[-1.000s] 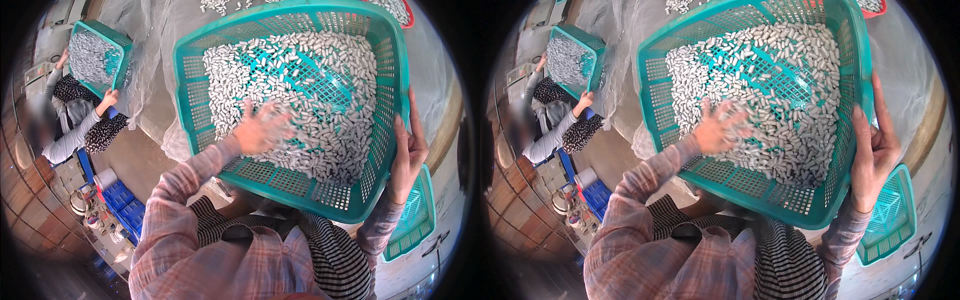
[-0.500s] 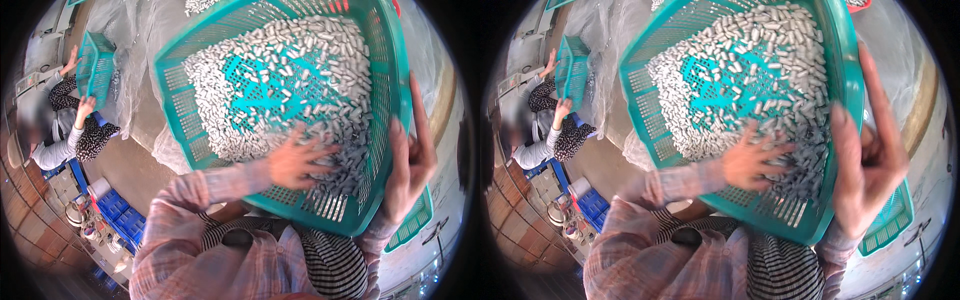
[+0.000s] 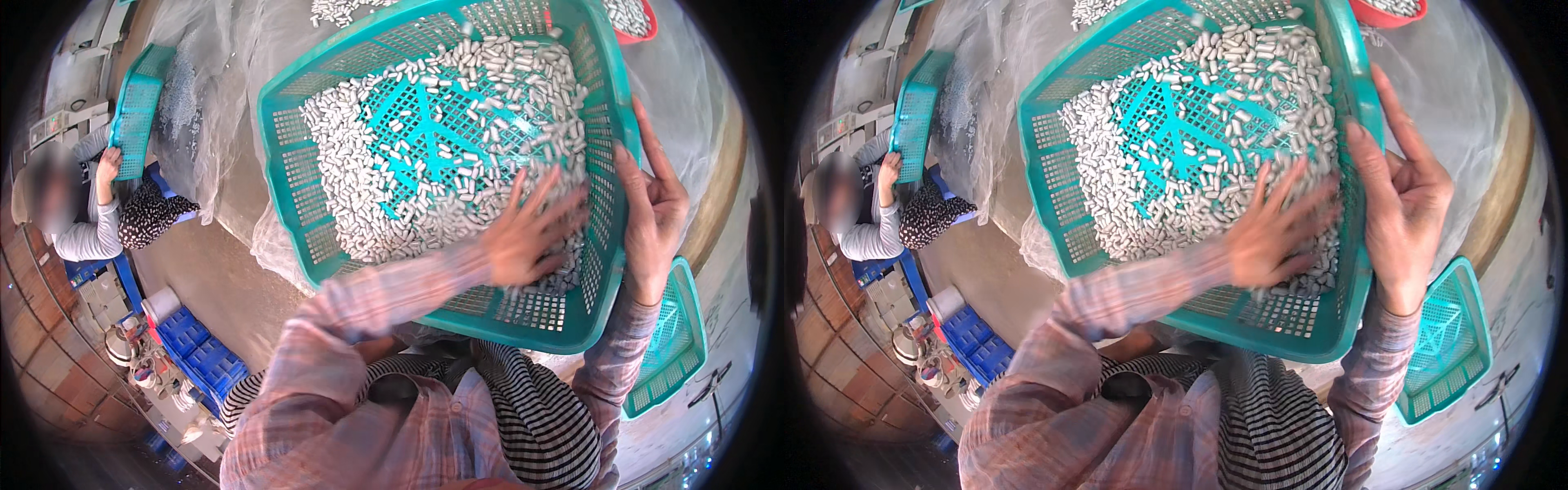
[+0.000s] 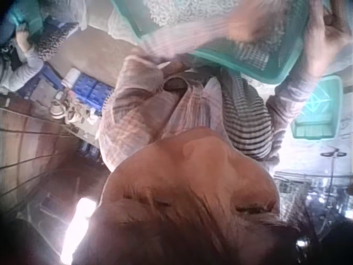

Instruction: The person sorts small white pellets by hand in a green basket, shaking and sifting them to separate or inspect them. They use a red scoop to transfer pellets from a large pile on a tarp into the basket and continue sorting by hand.

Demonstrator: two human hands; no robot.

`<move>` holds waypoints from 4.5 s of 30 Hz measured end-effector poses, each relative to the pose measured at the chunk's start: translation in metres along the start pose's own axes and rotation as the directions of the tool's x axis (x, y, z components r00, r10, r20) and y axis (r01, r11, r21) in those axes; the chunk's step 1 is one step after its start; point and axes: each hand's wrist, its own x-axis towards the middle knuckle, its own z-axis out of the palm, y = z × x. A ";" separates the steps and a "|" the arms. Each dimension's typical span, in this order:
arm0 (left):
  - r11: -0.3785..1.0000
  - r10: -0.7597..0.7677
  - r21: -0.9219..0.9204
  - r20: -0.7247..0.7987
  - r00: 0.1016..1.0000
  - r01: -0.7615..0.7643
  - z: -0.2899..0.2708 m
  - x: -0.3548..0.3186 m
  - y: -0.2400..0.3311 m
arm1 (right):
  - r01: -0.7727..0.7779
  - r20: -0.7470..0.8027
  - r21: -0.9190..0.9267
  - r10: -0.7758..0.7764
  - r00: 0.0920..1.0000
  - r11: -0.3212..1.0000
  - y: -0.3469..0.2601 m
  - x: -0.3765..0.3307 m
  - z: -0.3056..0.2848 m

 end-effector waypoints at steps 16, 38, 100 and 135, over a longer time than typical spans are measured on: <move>0.963 -0.144 0.185 -0.269 0.952 0.197 -0.001 0.048 -0.022 | 0.025 0.096 -0.189 -0.007 0.995 0.982 0.007 -0.008 -0.008; 0.996 -0.071 0.015 -0.527 0.847 0.093 -0.003 0.050 -0.038 | 0.019 0.022 -0.212 -0.014 1.000 0.977 0.006 -0.008 -0.003; 0.754 -0.266 0.215 -0.764 0.588 0.620 -0.067 -0.127 -0.210 | -0.176 0.045 -0.049 0.179 0.983 0.983 0.117 0.023 -0.033; 0.536 -0.843 -0.482 -0.268 0.466 0.692 -0.157 -0.284 -0.144 | 0.843 0.835 -0.454 -0.191 0.515 0.289 -0.002 -0.001 0.045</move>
